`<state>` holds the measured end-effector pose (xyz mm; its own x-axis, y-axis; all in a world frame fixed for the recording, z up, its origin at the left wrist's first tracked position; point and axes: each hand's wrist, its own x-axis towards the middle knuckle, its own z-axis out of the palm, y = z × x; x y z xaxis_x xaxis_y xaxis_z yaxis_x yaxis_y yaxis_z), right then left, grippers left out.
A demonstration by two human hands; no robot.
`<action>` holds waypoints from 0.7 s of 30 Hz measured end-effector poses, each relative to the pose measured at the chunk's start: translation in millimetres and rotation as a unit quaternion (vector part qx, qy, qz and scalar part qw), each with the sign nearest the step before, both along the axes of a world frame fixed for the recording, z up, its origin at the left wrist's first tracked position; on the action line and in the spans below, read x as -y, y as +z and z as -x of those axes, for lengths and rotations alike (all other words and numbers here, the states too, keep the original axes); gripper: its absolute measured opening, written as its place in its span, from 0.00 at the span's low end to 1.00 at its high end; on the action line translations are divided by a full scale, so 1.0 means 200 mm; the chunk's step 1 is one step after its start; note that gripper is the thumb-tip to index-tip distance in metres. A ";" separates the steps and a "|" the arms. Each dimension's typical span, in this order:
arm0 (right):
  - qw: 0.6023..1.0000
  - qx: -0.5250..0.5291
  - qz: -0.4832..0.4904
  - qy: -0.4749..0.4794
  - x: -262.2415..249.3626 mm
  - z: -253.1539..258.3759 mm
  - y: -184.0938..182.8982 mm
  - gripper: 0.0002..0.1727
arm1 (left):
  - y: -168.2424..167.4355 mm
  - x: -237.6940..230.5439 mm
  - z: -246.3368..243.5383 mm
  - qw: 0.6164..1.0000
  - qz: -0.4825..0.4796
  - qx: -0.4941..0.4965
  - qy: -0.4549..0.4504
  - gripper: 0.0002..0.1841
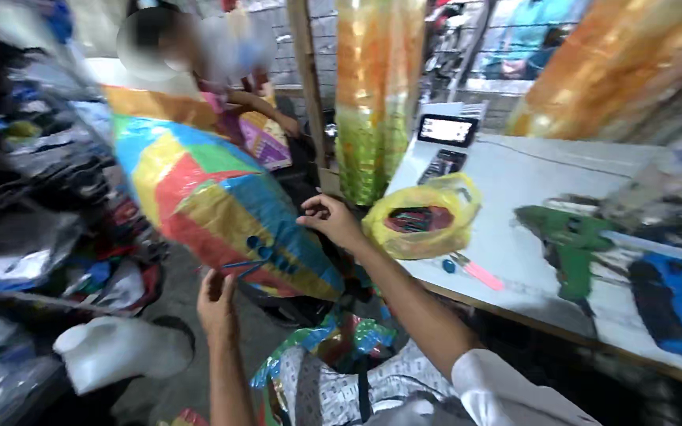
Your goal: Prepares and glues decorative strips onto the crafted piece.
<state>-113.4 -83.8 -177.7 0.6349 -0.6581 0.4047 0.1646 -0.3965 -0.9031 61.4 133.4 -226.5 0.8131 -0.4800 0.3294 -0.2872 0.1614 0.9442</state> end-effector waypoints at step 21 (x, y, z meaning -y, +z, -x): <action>0.865 -0.421 0.223 -0.156 0.33 0.84 -0.12 0.13 | 0.04 0.66 1.08 0.877 -0.153 0.377 -0.255 0.18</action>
<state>-281.7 -149.6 -201.2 0.6479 -0.7480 0.1437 -0.6551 -0.6435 -0.3959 -154.1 0.5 -219.2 0.0737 -0.8776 0.4736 -0.8127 0.2224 0.5386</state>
